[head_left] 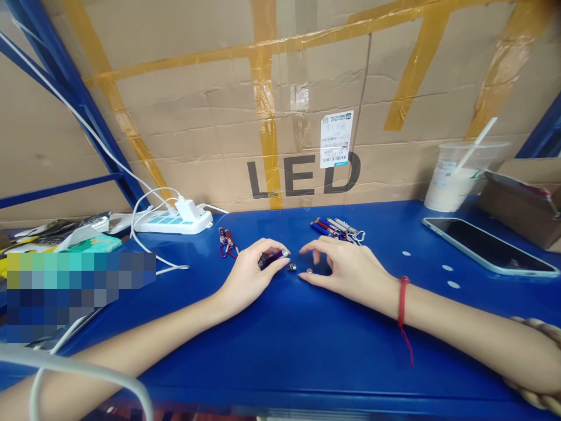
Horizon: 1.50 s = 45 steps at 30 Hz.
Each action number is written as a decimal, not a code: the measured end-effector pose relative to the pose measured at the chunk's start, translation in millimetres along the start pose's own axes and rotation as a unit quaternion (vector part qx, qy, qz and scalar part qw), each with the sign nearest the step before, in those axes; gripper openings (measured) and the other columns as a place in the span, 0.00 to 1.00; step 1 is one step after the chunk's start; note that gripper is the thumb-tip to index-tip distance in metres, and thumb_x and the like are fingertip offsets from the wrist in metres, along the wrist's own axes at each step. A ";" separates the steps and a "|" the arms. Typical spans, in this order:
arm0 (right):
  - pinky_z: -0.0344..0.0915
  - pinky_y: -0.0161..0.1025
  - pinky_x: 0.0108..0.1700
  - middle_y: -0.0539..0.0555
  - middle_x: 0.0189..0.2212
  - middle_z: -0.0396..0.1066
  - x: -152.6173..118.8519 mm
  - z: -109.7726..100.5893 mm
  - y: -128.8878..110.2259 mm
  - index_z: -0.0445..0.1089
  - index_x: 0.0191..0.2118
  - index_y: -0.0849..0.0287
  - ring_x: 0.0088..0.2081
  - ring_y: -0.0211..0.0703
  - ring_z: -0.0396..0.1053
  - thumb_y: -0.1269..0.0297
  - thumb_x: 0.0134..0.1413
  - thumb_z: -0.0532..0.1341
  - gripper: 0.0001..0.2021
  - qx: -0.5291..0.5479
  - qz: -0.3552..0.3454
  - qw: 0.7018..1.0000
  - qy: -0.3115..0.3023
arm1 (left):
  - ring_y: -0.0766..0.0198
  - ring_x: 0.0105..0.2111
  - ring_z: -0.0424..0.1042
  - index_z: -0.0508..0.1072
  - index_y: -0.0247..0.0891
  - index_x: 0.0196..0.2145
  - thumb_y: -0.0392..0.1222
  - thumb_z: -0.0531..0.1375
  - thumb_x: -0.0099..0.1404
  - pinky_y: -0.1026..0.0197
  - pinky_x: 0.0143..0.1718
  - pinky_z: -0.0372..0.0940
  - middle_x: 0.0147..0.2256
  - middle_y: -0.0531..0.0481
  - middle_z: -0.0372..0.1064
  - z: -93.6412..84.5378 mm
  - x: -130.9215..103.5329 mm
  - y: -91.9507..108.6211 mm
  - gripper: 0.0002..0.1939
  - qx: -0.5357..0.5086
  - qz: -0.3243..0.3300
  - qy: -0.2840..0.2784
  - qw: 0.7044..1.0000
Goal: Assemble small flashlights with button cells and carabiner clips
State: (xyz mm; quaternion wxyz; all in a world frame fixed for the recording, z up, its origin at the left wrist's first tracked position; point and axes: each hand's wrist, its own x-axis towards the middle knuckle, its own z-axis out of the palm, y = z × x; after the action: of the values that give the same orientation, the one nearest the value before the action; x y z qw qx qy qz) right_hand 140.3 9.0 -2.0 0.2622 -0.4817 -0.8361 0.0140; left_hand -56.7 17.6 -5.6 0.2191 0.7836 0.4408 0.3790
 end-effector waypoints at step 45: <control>0.60 0.32 0.24 0.48 0.27 0.74 8.0 -0.1 7.0 0.75 0.30 0.52 0.26 0.39 0.70 0.53 0.50 0.62 0.10 0.011 0.050 0.998 -0.032 | 0.66 0.31 0.70 0.65 0.39 0.37 0.48 0.49 0.66 0.65 0.35 0.63 0.33 0.52 0.75 -4.7 -3.4 10.4 0.11 -0.062 -0.039 -0.075 0.994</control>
State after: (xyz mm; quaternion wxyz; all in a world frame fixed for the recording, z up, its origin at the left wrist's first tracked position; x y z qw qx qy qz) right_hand 142.7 19.1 -0.5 0.2395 -0.5195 -0.8186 0.0512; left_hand -56.1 9.4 2.9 0.3146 0.7770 0.4286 0.3370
